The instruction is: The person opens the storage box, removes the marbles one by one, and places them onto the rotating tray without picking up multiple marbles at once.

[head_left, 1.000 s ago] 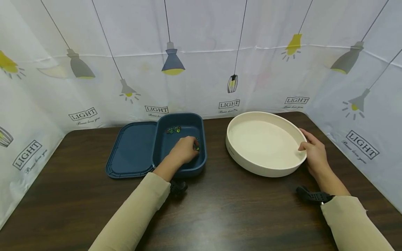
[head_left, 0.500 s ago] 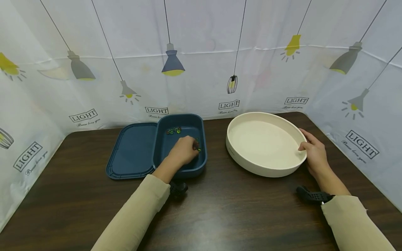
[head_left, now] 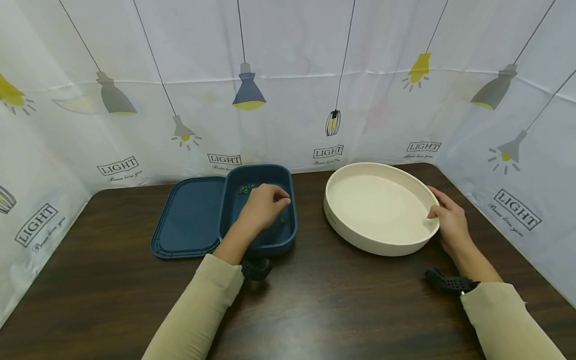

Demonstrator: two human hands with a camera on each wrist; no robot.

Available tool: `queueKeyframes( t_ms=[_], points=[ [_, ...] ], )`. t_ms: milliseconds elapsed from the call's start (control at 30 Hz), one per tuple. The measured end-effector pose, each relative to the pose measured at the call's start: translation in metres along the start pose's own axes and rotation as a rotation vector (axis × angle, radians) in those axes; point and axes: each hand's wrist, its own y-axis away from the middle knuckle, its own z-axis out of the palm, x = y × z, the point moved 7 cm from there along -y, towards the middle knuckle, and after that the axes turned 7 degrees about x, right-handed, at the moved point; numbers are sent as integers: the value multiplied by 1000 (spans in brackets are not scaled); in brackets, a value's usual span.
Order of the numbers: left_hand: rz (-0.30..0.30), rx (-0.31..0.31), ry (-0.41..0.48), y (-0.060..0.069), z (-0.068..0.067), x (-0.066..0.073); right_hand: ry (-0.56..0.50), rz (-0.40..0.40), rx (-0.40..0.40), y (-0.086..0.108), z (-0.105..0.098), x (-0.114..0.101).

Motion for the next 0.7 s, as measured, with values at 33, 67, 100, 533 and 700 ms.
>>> queueKeyframes(
  t_ms=[33,67,100,533,700],
  points=[
    [4,17,21,0,-2,2,-7,-2,-5,0,0,0],
    [9,34,43,1,-5,4,-8,-5,-8,-1,1,0],
    [15,53,66,1,-7,7,-10,-6,-12,-1,2,0],
    [78,122,255,-8,26,77,-2,8,11,-1,-2,-1],
    [74,120,226,-14,51,109,22,28,25,-1,-1,-1]
  ],
)
